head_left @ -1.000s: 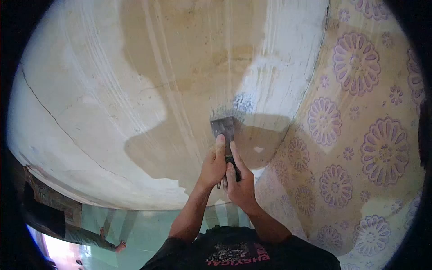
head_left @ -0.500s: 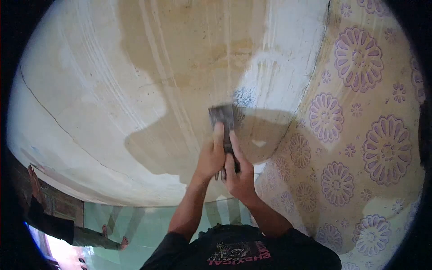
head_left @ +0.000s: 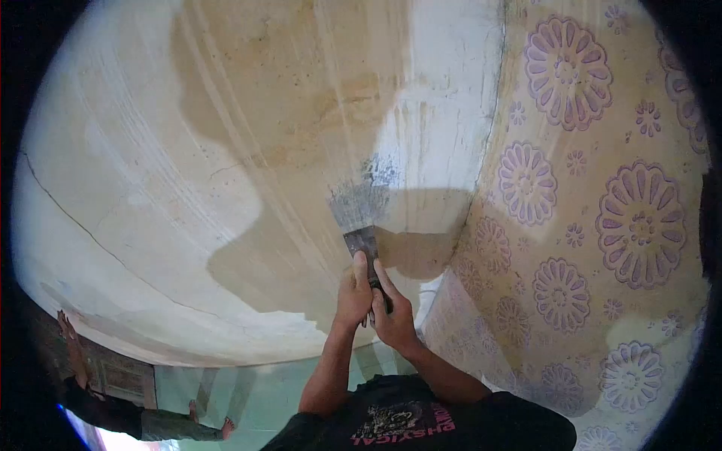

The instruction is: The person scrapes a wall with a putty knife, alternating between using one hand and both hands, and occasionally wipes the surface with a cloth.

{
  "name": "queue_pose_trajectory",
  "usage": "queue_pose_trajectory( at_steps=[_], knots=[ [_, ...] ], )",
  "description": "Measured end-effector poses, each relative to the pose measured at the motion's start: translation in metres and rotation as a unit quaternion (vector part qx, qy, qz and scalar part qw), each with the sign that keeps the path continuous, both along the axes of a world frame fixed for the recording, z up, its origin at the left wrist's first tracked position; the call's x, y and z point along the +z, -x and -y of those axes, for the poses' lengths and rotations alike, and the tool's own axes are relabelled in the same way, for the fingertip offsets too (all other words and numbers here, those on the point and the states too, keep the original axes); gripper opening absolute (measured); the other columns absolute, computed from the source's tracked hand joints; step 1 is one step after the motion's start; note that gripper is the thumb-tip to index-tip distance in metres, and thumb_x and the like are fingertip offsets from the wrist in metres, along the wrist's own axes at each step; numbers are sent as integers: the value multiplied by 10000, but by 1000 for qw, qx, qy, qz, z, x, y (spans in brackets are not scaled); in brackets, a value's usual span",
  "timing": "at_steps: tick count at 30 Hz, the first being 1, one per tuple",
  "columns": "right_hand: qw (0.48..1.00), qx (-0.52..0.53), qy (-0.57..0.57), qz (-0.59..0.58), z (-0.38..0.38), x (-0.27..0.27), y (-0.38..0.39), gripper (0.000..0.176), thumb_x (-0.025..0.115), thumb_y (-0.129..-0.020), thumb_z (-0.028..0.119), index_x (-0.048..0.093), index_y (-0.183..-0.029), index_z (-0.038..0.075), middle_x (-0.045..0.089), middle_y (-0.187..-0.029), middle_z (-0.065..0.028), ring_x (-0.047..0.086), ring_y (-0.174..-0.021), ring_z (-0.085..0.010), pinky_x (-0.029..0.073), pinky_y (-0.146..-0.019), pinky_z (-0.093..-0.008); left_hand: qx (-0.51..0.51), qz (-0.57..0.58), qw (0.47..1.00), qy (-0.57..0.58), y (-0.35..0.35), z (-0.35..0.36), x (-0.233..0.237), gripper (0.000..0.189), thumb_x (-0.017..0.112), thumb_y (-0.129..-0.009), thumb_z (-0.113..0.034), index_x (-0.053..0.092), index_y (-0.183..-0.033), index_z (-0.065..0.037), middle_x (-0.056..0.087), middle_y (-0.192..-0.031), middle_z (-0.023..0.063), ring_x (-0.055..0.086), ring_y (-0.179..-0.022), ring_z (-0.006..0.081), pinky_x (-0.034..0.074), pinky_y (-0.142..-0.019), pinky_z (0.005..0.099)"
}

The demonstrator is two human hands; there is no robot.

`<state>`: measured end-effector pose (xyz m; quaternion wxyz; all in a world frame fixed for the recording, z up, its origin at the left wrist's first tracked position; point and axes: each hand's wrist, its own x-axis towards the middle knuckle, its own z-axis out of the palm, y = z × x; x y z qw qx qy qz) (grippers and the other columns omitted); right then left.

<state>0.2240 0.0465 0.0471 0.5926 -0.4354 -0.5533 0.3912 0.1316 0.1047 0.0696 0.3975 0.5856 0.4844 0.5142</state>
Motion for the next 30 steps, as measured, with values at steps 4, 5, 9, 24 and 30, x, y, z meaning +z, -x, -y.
queue_pose_trajectory(
  at_steps=[4,5,9,24,30],
  knots=[
    [999,16,51,-9,5,4,-1,511,473,-1022,149,371,-1519,87,654,-798,-109,544,-615,-110,490,-622,-286,5,10,1000,12,0,5,-2,611,311,-1078,-438,538,-774,41,521,-644,53,487,-635,140,420,-567,373],
    [999,19,41,-20,5,4,0,511,474,-1023,153,371,-1519,88,649,-790,-100,539,-613,-106,487,-618,-285,5,10,1000,15,1,4,-1,611,311,-1078,-438,538,-774,41,521,-644,53,487,-635,140,420,-567,373],
    [1000,3,20,-14,3,1,0,509,474,-1027,166,370,-1520,89,615,-743,-62,520,-609,-89,471,-595,-274,-16,16,1000,16,-1,4,3,591,319,-1082,-413,543,-778,41,524,-642,54,484,-631,134,419,-559,369],
    [998,-29,-38,37,-7,30,0,522,456,-1021,175,355,-1521,66,688,-1101,-242,635,-715,-166,517,-709,-315,-8,-33,998,50,5,0,23,644,303,-1068,-470,621,-906,67,625,-726,208,611,-699,315,464,-666,444],
    [999,-12,21,33,-1,30,-3,523,446,-1018,158,349,-1524,64,660,-1035,-180,590,-723,-131,494,-685,-292,28,-21,999,-37,-2,0,6,678,302,-1057,-501,634,-942,78,646,-760,248,644,-743,374,473,-705,463]
  ],
)
